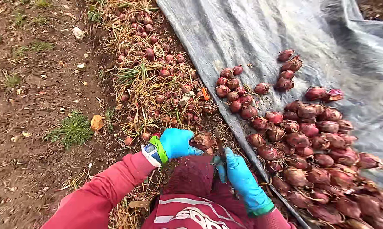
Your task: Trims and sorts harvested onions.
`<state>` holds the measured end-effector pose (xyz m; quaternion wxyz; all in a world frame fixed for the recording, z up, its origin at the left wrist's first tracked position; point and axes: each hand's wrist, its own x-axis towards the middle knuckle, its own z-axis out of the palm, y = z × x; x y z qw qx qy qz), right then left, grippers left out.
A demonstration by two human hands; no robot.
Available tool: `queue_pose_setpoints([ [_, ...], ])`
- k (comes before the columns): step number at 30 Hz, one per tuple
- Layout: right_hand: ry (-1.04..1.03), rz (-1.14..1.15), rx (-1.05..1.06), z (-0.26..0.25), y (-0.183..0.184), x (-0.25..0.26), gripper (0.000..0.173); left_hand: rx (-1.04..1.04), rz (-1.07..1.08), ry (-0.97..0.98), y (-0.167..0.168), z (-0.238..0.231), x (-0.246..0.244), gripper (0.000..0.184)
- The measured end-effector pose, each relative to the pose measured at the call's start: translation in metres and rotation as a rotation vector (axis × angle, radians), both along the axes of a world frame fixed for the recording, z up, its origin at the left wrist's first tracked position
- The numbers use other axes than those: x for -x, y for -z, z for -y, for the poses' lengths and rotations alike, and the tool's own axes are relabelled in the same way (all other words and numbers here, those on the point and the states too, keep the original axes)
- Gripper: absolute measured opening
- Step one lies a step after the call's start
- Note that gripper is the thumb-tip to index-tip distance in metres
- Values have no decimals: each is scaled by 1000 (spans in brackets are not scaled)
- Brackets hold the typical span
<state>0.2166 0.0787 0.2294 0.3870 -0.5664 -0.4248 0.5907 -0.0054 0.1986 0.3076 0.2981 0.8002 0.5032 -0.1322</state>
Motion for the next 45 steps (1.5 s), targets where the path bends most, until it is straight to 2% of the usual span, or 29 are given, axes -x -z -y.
queue_pose_setpoints([
  [2,47,-25,38,14,11,-5,81,-121,48,-116,1,8,-9,58],
  [3,2,7,78,20,16,-5,83,-112,63,-68,-1,19,-16,51],
  [5,-155,84,108,21,18,-5,90,-10,44,194,-4,38,-35,34],
  [6,-162,119,86,19,16,-6,91,61,60,283,0,40,-42,33],
  [7,-96,128,60,17,16,-7,91,106,96,261,9,34,-42,35],
  [8,17,101,36,15,19,-10,90,94,115,153,23,18,-33,36],
  [10,259,28,60,4,27,-20,85,37,28,-140,67,-29,6,36],
  [12,345,8,141,-6,38,-31,85,81,-184,-240,132,-69,60,30],
  [13,340,13,187,-10,44,-34,85,128,-287,-203,170,-81,85,29],
  [16,295,8,314,-13,70,-36,84,253,-480,81,264,-83,135,54],
  [17,293,-1,354,-16,78,-36,83,268,-506,158,281,-86,144,59],
  [19,303,-20,422,-22,89,-37,82,280,-545,246,290,-105,151,56],
  [22,348,-91,526,-32,101,-34,87,392,-588,234,260,-129,143,48],
  [23,367,-149,551,-41,108,-29,90,424,-564,175,245,-143,133,52],
  [26,303,-331,608,-52,128,-7,97,447,-211,-126,193,-148,90,66],
  [28,166,-426,462,-59,124,7,94,454,14,-209,146,-136,44,66],
  [31,142,-389,203,-75,86,20,90,474,111,-20,85,-103,-8,54],
  [34,106,-145,115,-68,50,3,90,546,167,122,53,-82,-21,54],
  [37,-50,-76,223,-40,32,-22,81,256,-140,239,23,-74,-26,60],
  [39,-9,-103,203,-16,35,-28,81,59,-172,102,9,-61,-30,60],
  [41,-109,-42,196,6,37,-33,85,6,-28,2,1,-26,-42,48],
  [43,-245,54,125,12,30,-40,92,43,-51,202,-8,12,-71,37],
  [44,-220,88,85,13,24,-45,92,93,-73,301,-8,24,-87,36],
  [45,-145,104,58,13,17,-52,91,116,-79,315,-8,24,-99,36],
])
